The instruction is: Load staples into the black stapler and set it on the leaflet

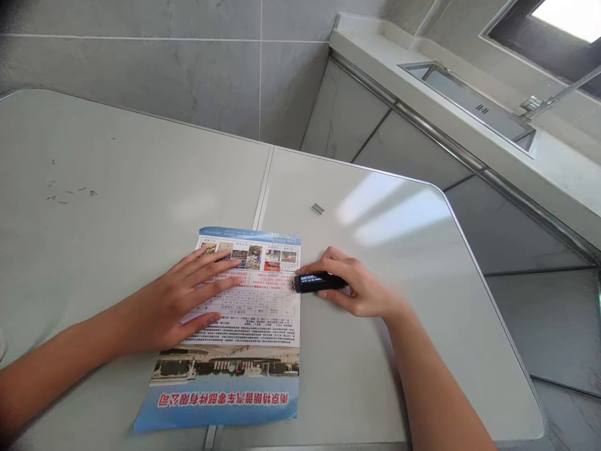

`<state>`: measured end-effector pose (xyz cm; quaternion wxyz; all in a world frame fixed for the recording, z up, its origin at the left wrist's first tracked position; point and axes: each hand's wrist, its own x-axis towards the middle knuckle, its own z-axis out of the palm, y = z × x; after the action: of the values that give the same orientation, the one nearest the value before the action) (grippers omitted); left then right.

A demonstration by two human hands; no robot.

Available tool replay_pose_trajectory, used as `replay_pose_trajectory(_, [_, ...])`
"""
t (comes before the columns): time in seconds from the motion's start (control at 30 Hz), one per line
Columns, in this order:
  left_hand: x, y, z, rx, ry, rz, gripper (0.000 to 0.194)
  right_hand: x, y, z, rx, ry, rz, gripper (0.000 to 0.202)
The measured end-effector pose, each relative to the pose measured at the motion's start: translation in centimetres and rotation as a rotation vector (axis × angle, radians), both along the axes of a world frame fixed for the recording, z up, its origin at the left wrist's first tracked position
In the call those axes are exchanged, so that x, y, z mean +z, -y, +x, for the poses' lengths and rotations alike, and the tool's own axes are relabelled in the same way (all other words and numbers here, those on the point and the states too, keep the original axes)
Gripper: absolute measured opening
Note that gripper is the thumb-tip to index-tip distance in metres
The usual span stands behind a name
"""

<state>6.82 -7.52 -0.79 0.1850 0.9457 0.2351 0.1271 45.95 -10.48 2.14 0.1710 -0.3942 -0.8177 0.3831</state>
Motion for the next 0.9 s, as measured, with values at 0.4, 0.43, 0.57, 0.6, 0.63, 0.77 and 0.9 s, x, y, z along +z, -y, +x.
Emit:
replay_pose_trajectory(0.4, [0.5,0.2,0.0,-0.012,-0.063,0.021,0.057,1.4,0.9,-2.3,-0.069,0.107,0.068,0.032])
replay_pose_trajectory(0.43, [0.5,0.2,0.0,-0.012,-0.067,0.023,0.057,1.4,1.1,-2.8,-0.109,0.133,0.085,0.029])
replay_pose_trajectory(0.57, [0.6,0.3,-0.1,-0.012,-0.076,0.028,0.057,1.5,1.9,-5.1,-0.234,0.274,0.191,0.014])
replay_pose_trajectory(0.6, [0.7,0.3,0.0,-0.012,-0.071,0.028,0.058,1.5,2.0,-5.5,-0.243,0.297,0.217,0.012])
replay_pose_trajectory(0.63, [0.7,0.3,0.0,-0.012,-0.065,0.027,0.058,1.5,2.2,-5.8,-0.247,0.312,0.231,0.011])
replay_pose_trajectory(0.77, [0.8,0.3,0.1,-0.016,-0.059,0.024,0.058,1.6,2.6,-6.4,-0.251,0.341,0.196,0.017])
replay_pose_trajectory(0.9, [0.8,0.2,0.0,-0.025,-0.052,0.026,0.058,1.1,2.8,-6.9,-0.352,0.360,0.241,0.021])
